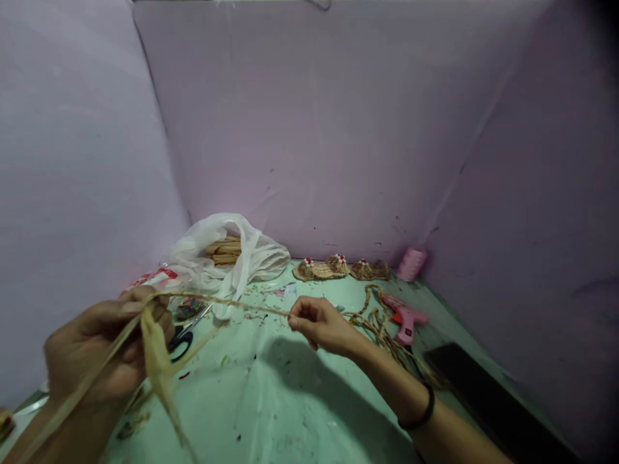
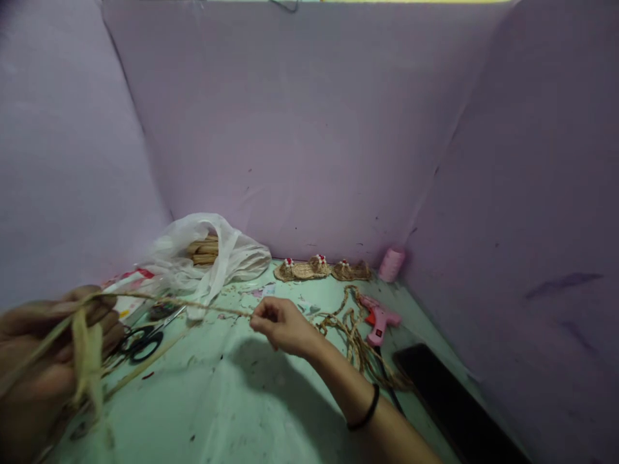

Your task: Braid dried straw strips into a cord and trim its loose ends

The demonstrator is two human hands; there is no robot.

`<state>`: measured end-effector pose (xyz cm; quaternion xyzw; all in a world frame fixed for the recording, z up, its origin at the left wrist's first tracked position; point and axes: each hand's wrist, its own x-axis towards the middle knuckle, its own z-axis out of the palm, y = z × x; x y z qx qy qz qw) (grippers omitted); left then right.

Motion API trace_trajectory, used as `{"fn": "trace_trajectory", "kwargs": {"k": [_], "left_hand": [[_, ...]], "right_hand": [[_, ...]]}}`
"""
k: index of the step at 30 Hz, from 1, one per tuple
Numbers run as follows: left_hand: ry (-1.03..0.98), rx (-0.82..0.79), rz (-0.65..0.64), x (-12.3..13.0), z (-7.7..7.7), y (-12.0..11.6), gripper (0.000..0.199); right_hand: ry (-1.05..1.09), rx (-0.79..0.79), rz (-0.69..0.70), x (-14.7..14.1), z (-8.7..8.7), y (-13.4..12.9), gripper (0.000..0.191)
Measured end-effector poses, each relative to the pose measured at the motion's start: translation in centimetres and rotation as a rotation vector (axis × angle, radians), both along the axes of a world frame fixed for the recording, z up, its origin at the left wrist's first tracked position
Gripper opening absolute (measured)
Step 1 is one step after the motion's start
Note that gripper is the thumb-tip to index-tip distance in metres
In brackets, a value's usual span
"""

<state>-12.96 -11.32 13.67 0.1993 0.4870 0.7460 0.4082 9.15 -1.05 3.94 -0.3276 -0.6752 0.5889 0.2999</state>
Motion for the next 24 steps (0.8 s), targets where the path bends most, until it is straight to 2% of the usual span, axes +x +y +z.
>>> {"fn": "trace_trajectory", "kwargs": {"k": [2,4,6,7,9,10,13,16,18,21,23,24], "left_hand": [[0.384,-0.013,-0.279,0.4,-1.5,0.5,0.007],[0.943,-0.01,-0.453,2.0,-3.1,1.1,0.011],[1.452,0.057,-0.521,4.5,-4.4,1.7,0.011],[1.632,0.123,-0.558,5.8,-5.0,2.1,0.011],[1.881,0.173,-0.655,8.0,-5.9,2.9,0.01],[1.976,0.212,-0.661,8.9,-6.4,3.4,0.012],[2.175,0.377,-0.718,10.6,-7.8,4.4,0.015],[2.283,0.461,-0.816,11.7,-9.2,4.8,0.015],[2.314,0.502,-0.854,12.2,-10.0,4.7,0.015],[2.308,0.56,-0.864,12.6,-10.6,4.1,0.017],[2.269,0.486,-0.833,12.3,-10.6,3.7,0.016],[2.235,0.412,-0.807,11.9,-10.5,3.7,0.014]], "right_hand": [[-0.004,-0.048,-0.209,-0.3,-0.3,-0.4,0.015],[-0.046,-0.141,-0.27,-0.9,-0.4,-1.0,0.009],[-0.027,-0.217,-0.267,-1.5,-0.4,-1.7,0.007],[0.019,-0.256,-0.256,-1.6,-0.4,-2.0,0.01],[0.16,-0.38,-0.216,-1.7,-0.4,-2.4,0.019],[0.23,-0.462,-0.187,-1.7,-0.5,-2.5,0.025],[0.352,-0.709,-0.101,-1.1,-1.1,-2.3,0.038],[0.325,-0.826,-0.047,-0.5,-1.7,-1.7,0.025],[0.262,-0.753,-0.111,-0.3,-2.0,-1.2,0.01],[0.11,-0.501,-0.351,-0.2,-2.1,-0.6,0.016],[0.015,-0.388,-0.458,0.0,-2.2,-0.2,0.012],[0.001,-0.361,-0.474,0.2,-2.3,0.0,0.017]]}}
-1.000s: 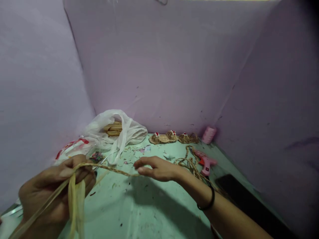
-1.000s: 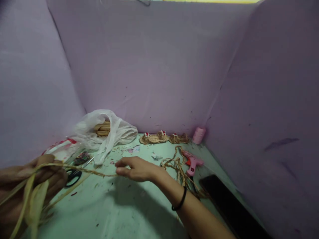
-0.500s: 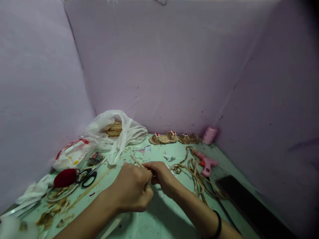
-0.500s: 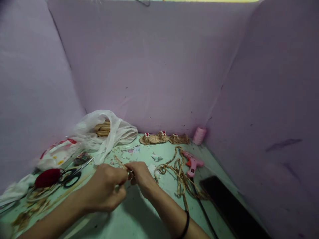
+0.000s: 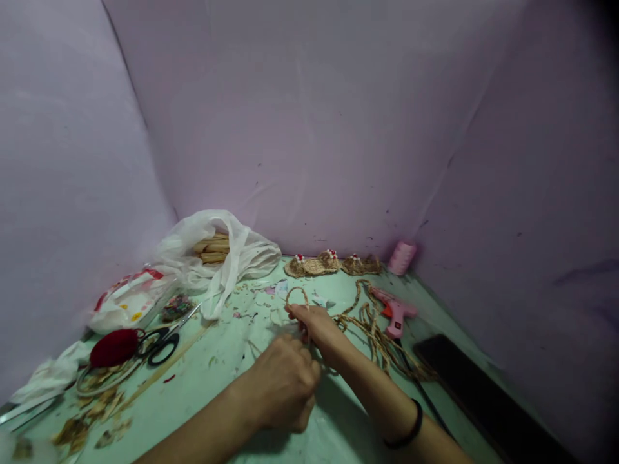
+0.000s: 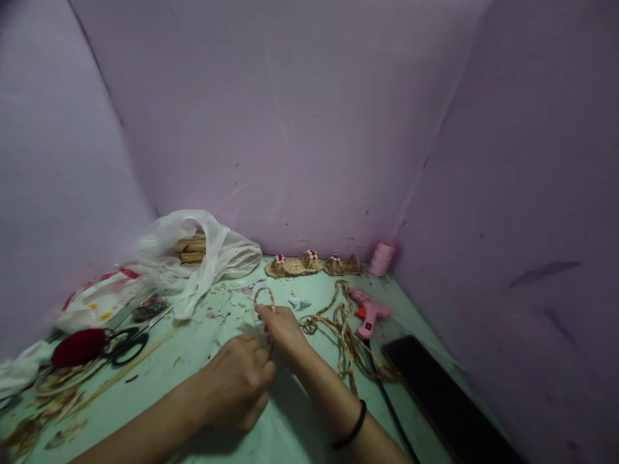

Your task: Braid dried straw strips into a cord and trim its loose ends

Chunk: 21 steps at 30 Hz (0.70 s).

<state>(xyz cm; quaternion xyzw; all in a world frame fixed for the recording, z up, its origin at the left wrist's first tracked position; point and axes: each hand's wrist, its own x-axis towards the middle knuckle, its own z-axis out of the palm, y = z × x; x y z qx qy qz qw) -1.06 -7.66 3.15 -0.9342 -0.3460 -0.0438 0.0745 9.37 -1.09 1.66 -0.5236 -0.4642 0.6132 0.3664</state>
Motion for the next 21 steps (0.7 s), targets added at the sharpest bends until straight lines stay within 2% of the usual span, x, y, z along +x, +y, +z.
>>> {"fn": "trace_trajectory", "kwargs": {"k": [2,6,10,13,15,18,19,21], "left_hand": [[-0.083,-0.051,0.188,-1.1,0.3,0.1,0.011],[-0.255,-0.173,0.601,-3.8,0.7,1.2,0.013],[-0.469,-0.316,0.88,-5.7,0.6,3.0,0.014],[-0.587,-0.297,1.011,-6.1,0.3,4.0,0.017],[-0.628,-0.234,1.079,-5.7,0.1,4.3,0.02],[-0.684,-0.242,1.101,-4.6,0.0,4.3,0.022],[-0.703,-0.263,1.098,-4.3,0.0,4.3,0.022],[-0.735,-0.29,1.111,-3.8,0.0,4.2,0.024]], "right_hand": [[0.039,0.052,-0.016,0.5,-0.1,0.2,0.026],[0.235,0.126,-0.072,1.0,0.2,0.3,0.027],[0.39,0.152,-0.108,0.8,1.2,-0.3,0.023],[0.33,0.155,-0.06,0.3,1.7,-1.1,0.019],[0.284,0.133,0.037,-0.1,1.7,-1.7,0.02],[0.269,0.094,0.188,-1.0,1.3,-2.2,0.024],[0.271,0.078,0.189,-1.4,1.2,-2.3,0.028],[0.279,0.057,0.106,-2.1,0.8,-2.3,0.039]]}}
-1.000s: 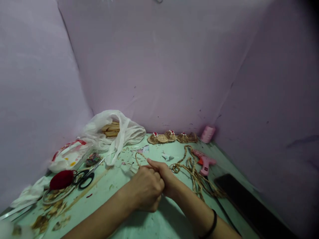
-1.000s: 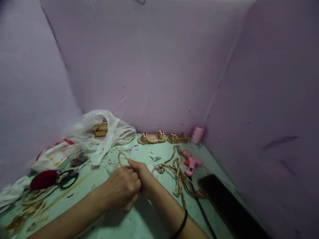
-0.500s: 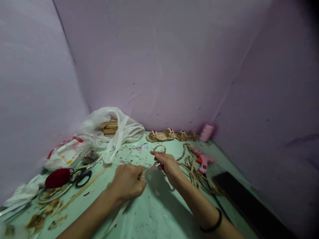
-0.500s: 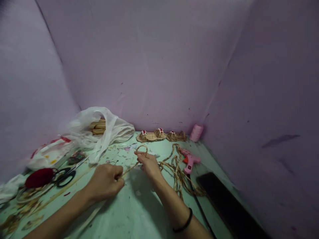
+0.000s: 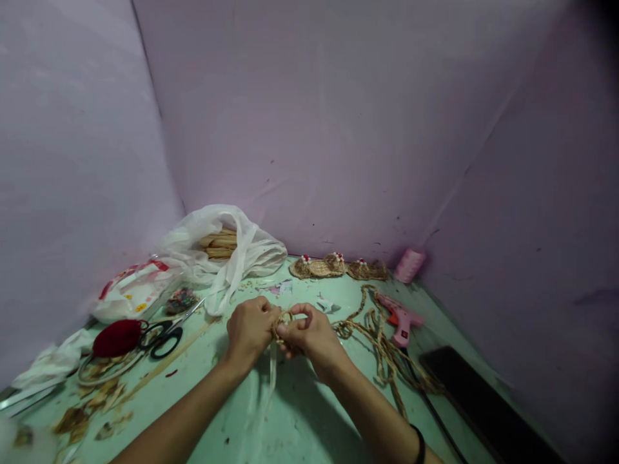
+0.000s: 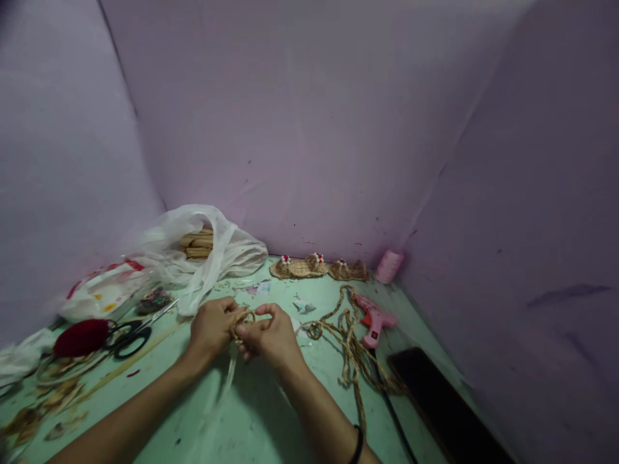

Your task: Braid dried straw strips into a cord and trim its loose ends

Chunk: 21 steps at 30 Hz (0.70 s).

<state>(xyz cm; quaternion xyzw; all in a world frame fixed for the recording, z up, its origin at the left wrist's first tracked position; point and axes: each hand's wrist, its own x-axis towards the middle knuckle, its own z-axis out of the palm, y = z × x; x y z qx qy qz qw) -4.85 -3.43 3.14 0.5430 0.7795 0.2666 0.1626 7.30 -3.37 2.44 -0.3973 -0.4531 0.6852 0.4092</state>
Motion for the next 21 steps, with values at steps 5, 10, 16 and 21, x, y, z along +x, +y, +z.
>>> {"fn": "trace_trajectory", "kwargs": {"k": [5,10,16,21], "left_hand": [[-0.068,0.088,0.06,-0.1,-0.9,0.0,0.024],[-0.159,0.195,0.093,0.1,-2.1,0.1,0.022],[-0.099,0.212,0.121,0.6,-1.7,0.1,0.017],[0.01,0.0,-0.075,0.8,-0.9,0.2,0.014]], "right_hand": [[-0.054,0.073,-0.107,-0.9,-0.8,0.2,0.034],[-0.139,0.084,-0.025,-0.7,-1.0,0.4,0.022],[-0.181,0.012,0.231,0.9,-0.1,0.8,0.016],[-0.34,0.129,0.042,3.3,0.2,2.4,0.006]]}}
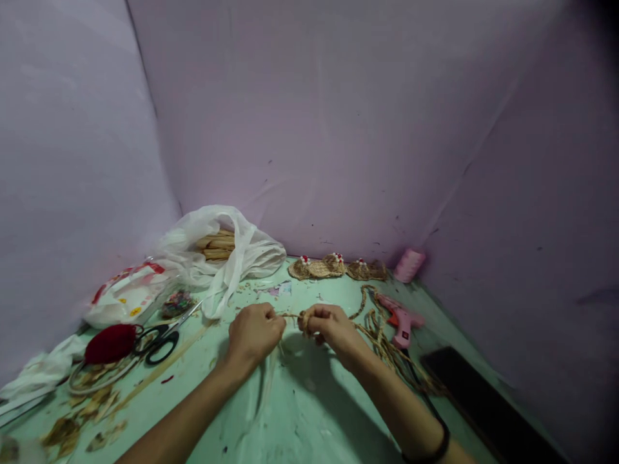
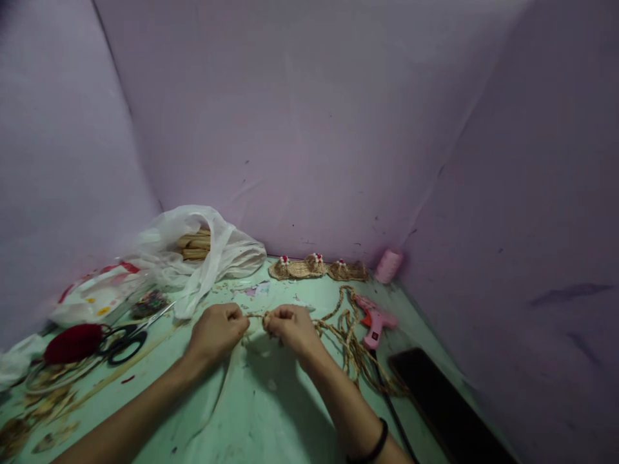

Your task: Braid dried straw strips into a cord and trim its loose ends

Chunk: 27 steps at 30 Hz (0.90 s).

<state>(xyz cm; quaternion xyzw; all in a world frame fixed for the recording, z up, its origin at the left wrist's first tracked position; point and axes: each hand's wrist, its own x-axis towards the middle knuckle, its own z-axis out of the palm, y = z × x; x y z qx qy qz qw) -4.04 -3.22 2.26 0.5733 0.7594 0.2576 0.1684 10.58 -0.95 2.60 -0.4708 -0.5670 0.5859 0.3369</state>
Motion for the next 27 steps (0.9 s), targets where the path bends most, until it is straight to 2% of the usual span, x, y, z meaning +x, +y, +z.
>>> {"fn": "trace_trajectory", "kwargs": {"k": [3,6,9,14,19,23,27], "left_hand": [[0.04,-0.097,-0.157,1.4,-0.2,-0.1,0.014],[0.096,-0.115,-0.202,3.4,-0.7,0.3,0.016],[0.136,-0.104,-0.198,4.7,-1.2,1.7,0.018],[0.143,-0.097,-0.159,5.8,-2.1,4.2,0.023],[0.133,-0.097,-0.13,6.4,-2.7,5.2,0.026],[0.134,-0.118,-0.119,6.4,-2.9,5.6,0.027],[0.186,-0.118,-0.183,6.1,-2.9,5.4,0.03]], "right_hand": [[-0.154,0.149,-0.101,1.3,-1.2,1.6,0.007],[-0.405,0.343,-0.248,2.1,-2.8,3.3,0.014],[-0.508,0.383,-0.328,2.5,-3.8,5.0,0.021],[-0.613,0.386,-0.428,2.9,-4.5,7.3,0.029],[-0.705,0.398,-0.419,2.7,-4.9,8.6,0.021],[-0.815,0.391,-0.377,2.4,-4.6,9.0,0.02],[-0.939,0.414,-0.315,2.3,-4.1,8.3,0.019]]}}
